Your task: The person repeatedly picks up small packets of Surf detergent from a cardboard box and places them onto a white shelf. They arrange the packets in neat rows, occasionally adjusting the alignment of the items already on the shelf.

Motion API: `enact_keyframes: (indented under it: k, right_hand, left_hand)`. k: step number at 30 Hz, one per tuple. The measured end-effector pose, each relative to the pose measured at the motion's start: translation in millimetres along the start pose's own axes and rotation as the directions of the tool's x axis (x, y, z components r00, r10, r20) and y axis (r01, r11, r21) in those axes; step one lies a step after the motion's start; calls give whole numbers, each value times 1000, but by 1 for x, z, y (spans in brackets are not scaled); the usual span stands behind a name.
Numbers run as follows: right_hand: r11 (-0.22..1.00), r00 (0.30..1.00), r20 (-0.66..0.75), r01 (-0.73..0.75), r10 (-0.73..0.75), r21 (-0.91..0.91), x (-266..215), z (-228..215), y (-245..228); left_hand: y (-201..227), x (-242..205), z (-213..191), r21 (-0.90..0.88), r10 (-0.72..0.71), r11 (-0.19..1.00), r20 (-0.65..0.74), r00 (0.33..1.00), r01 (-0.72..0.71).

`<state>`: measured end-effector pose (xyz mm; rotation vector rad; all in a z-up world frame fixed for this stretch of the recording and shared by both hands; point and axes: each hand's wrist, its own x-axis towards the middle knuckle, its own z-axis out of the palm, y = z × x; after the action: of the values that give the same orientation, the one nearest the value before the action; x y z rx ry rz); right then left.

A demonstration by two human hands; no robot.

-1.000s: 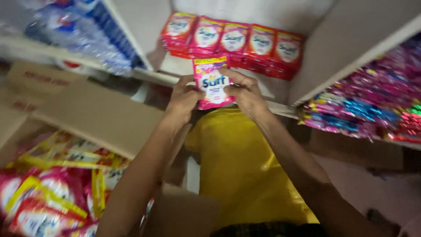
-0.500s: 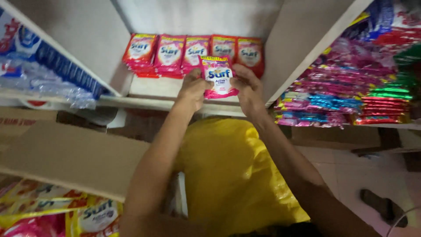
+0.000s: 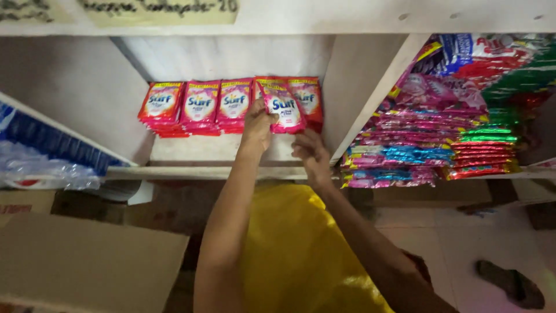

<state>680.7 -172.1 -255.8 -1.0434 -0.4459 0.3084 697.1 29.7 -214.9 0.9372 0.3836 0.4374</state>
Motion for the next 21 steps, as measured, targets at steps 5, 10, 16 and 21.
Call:
enact_keyframes:
  k: [5,10,16,21]
  right_hand:
    - [995,989,109,98,-95,-20,-2,-27,28]
    - [985,965,227,153,-133,-73,-11,-21,21]
    - [994,989,148,40,-25,-97,-7,-17,25]
    - [968,990,127,81,-52,-235,-9,-13,27]
  left_hand:
    - [-39,50,6,-104,49,994,43,998,-44]
    - [-20,46,53,-142,-33,989,17,999,35]
    - [-54,71,50,91,-8,996,17,1000,6]
    - [-59,76,52,186,24,982,41,999,-32]
